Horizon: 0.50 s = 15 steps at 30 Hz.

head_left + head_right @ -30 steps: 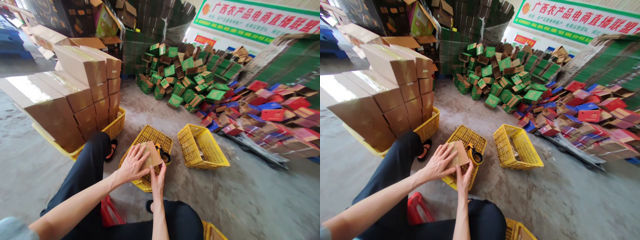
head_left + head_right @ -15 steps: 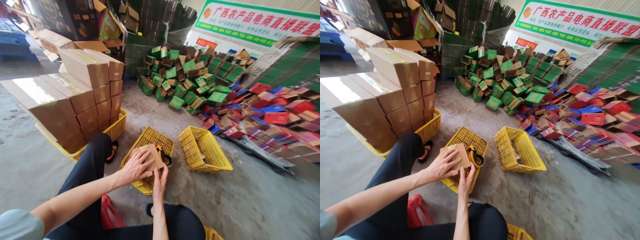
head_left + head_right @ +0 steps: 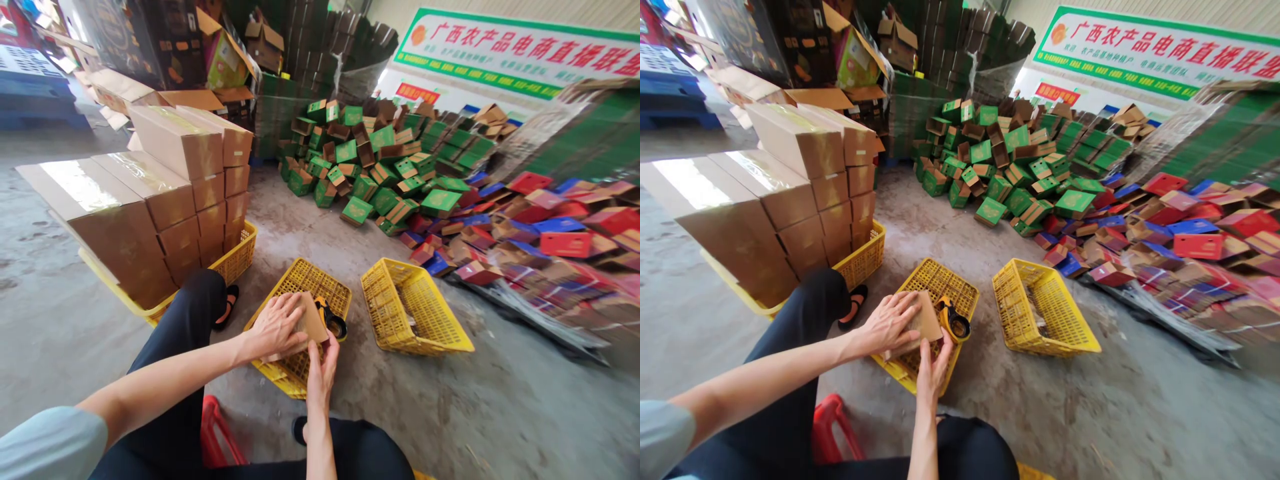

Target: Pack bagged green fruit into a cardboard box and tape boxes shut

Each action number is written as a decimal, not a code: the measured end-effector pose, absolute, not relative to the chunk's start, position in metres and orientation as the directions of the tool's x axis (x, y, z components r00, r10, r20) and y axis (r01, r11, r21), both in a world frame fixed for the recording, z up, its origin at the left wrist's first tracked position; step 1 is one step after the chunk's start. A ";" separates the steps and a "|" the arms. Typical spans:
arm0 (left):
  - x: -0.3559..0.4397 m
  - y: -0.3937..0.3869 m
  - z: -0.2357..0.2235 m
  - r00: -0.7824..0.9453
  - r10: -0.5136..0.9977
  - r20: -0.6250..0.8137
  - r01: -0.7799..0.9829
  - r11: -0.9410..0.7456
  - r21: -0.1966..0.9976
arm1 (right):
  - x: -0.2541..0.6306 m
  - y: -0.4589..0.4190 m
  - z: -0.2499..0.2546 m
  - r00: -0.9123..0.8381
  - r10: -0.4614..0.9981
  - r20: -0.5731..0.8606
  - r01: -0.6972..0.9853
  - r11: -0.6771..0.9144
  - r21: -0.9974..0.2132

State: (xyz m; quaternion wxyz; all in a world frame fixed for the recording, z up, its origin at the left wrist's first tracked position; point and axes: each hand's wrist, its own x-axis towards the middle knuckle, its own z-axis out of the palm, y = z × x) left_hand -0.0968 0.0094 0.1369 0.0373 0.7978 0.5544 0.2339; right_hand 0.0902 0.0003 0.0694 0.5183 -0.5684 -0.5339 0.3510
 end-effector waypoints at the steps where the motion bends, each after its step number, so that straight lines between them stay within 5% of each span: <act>1: -0.097 0.009 0.137 0.270 0.902 0.337 0.869 -0.379 0.319 | 0.090 0.000 0.070 0.176 0.972 0.155 0.252 0.108 -0.962; 15: -0.104 0.020 0.144 0.334 0.889 0.313 0.878 -0.414 0.240 | 0.087 0.001 0.076 0.185 0.979 0.089 0.252 0.040 -0.967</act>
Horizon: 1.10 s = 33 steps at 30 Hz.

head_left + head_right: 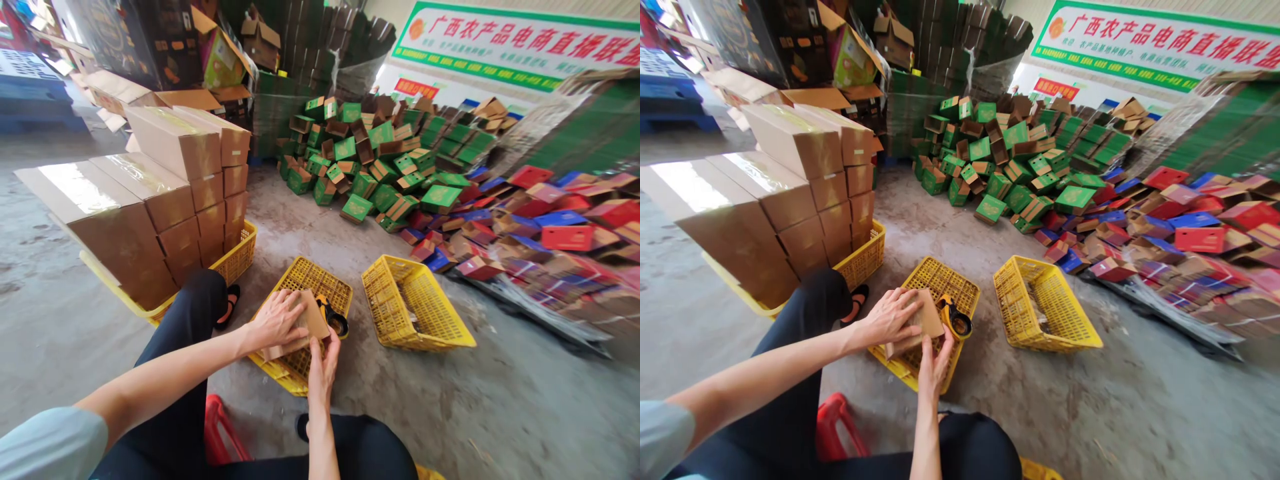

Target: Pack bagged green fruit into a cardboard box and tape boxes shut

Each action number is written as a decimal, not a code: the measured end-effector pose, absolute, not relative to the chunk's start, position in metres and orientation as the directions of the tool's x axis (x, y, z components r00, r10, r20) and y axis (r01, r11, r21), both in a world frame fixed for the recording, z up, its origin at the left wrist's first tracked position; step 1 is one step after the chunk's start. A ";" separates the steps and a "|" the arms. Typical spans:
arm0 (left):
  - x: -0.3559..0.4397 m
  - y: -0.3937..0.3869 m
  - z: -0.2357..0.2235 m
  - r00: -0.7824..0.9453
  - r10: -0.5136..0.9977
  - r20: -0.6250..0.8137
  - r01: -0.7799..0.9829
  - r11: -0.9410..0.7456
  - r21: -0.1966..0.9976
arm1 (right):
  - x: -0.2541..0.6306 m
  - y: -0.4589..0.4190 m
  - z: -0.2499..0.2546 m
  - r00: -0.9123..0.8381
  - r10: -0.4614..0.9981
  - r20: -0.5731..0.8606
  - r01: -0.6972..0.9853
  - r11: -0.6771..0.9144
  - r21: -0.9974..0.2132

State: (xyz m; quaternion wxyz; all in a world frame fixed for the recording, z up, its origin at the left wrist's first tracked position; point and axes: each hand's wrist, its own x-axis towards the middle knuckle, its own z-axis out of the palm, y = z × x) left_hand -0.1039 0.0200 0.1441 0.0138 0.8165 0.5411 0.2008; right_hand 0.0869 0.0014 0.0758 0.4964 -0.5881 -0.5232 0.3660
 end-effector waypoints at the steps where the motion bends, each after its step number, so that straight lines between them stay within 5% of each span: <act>1: -0.105 0.018 0.142 0.343 0.882 0.322 0.872 -0.427 0.240 | 0.086 0.001 0.076 0.189 0.978 0.087 0.252 0.038 -0.967; 22: -0.108 -0.004 0.120 0.588 0.721 0.367 0.631 -0.692 0.350 | 0.094 -0.003 0.052 0.176 0.976 0.124 0.312 0.064 -0.948; 33: -0.100 -0.014 0.097 0.553 0.660 0.508 0.567 -0.745 0.351 | 0.103 0.002 0.044 0.232 0.971 0.060 0.374 -0.032 -0.927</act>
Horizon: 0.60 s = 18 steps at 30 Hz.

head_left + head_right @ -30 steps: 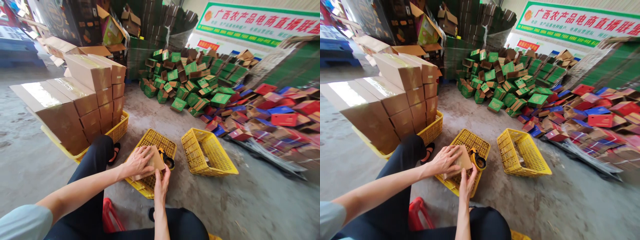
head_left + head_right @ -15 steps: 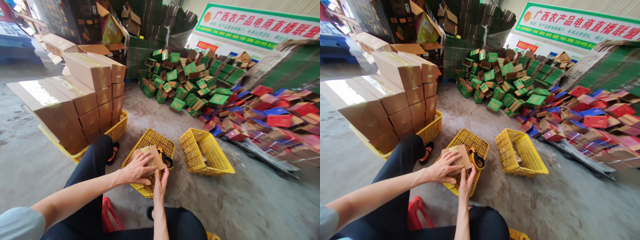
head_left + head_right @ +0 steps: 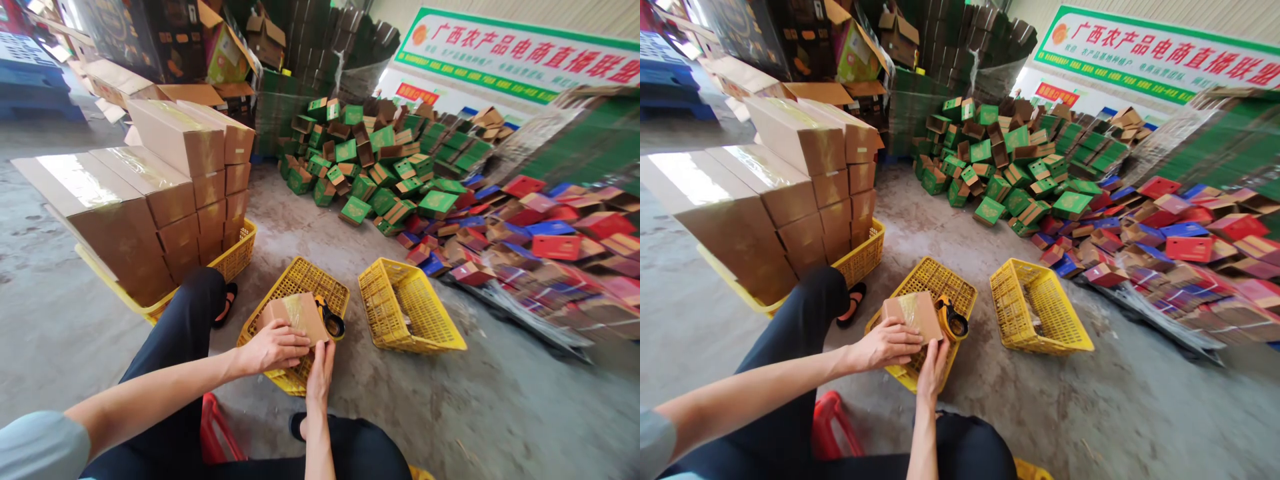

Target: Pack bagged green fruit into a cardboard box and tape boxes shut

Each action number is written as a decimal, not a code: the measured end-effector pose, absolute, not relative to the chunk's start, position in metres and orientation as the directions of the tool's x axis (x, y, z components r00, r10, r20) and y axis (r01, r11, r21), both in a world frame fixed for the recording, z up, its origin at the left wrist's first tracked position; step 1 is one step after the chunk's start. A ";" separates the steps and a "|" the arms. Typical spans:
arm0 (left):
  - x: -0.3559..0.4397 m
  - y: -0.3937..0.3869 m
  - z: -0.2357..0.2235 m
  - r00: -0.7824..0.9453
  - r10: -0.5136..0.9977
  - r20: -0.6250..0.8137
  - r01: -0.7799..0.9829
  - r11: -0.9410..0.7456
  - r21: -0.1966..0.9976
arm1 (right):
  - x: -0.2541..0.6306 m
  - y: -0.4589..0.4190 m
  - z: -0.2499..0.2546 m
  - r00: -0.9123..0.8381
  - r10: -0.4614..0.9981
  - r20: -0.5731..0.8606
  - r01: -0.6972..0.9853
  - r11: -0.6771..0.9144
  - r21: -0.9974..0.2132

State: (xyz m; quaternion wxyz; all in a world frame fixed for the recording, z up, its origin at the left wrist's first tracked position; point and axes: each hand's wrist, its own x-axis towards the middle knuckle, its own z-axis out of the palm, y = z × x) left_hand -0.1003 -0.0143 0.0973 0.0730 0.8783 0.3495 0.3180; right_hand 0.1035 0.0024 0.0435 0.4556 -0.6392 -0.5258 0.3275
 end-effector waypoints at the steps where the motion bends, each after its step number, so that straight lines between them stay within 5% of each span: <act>1: -0.103 -0.016 0.096 0.565 0.636 0.526 0.557 -0.764 0.325 | 0.104 0.002 0.045 0.231 0.970 0.072 0.387 -0.023 -0.922; 5: -0.125 -0.019 0.103 0.587 0.619 0.521 0.575 -0.772 0.270 | 0.102 0.004 0.050 0.236 0.969 0.078 0.413 -0.027 -0.910; 12: -0.154 -0.006 0.119 0.389 0.819 0.421 0.780 -0.536 0.323 | 0.091 0.008 0.052 0.279 0.957 0.086 0.407 -0.037 -0.913; 18: -0.144 -0.002 0.114 0.326 0.827 0.459 0.767 -0.515 0.383 | 0.074 -0.011 0.065 0.168 0.885 0.434 0.619 0.248 -0.745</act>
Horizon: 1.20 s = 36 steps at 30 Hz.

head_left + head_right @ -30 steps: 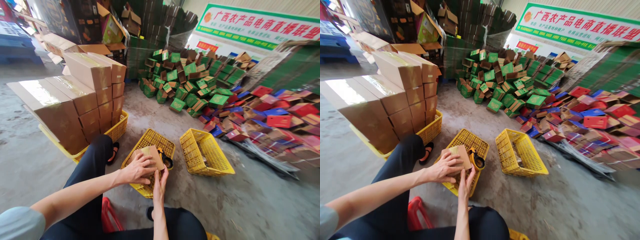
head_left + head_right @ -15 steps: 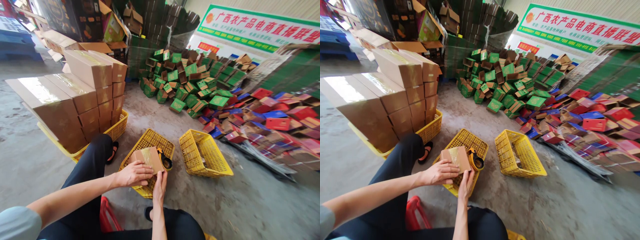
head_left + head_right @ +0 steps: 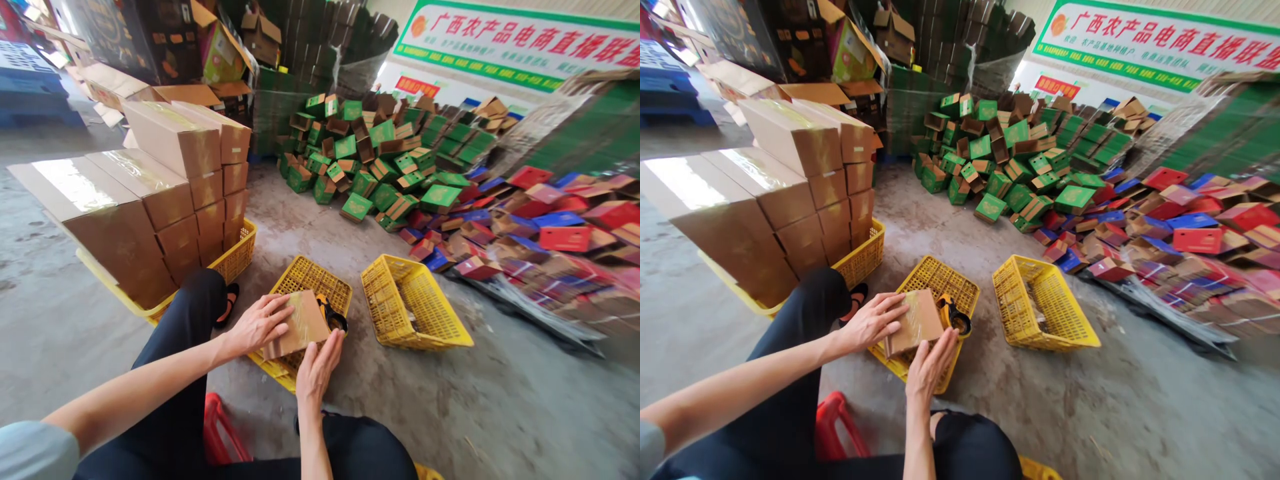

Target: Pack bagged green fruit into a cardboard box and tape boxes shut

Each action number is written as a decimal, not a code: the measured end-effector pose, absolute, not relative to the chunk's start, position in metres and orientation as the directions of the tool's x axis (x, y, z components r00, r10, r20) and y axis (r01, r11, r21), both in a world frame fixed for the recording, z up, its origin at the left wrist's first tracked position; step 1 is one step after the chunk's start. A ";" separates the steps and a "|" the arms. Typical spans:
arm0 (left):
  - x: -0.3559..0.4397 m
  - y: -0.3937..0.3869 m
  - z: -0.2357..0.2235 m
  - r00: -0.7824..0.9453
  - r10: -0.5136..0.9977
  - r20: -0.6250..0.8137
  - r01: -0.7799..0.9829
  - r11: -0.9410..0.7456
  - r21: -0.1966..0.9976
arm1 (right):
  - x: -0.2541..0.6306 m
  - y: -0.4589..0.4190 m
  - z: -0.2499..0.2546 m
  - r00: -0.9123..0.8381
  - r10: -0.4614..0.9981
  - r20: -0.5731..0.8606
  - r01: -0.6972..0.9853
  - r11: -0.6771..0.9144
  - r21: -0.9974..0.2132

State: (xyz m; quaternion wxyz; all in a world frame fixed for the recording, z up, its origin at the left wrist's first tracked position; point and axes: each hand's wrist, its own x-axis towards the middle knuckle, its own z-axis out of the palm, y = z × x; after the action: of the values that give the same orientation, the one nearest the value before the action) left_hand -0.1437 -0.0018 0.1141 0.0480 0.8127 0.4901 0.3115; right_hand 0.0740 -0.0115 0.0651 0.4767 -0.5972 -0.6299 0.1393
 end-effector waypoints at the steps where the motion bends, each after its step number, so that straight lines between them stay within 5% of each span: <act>1: -0.143 -0.002 0.113 0.321 0.827 0.462 0.765 -0.514 0.389 | 0.071 -0.016 0.069 0.088 0.881 0.465 0.668 0.295 -0.684; 10: -0.142 -0.002 0.102 0.284 0.806 0.520 0.752 -0.523 0.400 | 0.056 -0.044 0.085 -0.264 0.828 0.494 0.729 0.507 -0.460; 21: -0.145 0.000 0.109 0.409 0.754 0.514 0.649 -0.637 0.416 | 0.051 -0.044 0.077 -0.313 0.778 0.545 0.681 0.584 -0.442; 28: -0.146 0.002 0.109 0.403 0.761 0.508 0.705 -0.612 0.358 | 0.054 -0.039 0.079 -0.404 0.638 0.655 0.687 0.685 -0.243; 36: -0.138 0.001 0.102 0.340 0.744 0.575 0.676 -0.618 0.401 | 0.062 -0.028 0.086 -0.344 0.710 0.614 0.835 0.531 -0.145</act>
State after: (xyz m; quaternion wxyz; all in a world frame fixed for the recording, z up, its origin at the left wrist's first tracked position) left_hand -0.1379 0.0011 0.1021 0.0457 0.8172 0.4344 0.3760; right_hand 0.0624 -0.0276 0.0861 0.3206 -0.4744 -0.8141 -0.0975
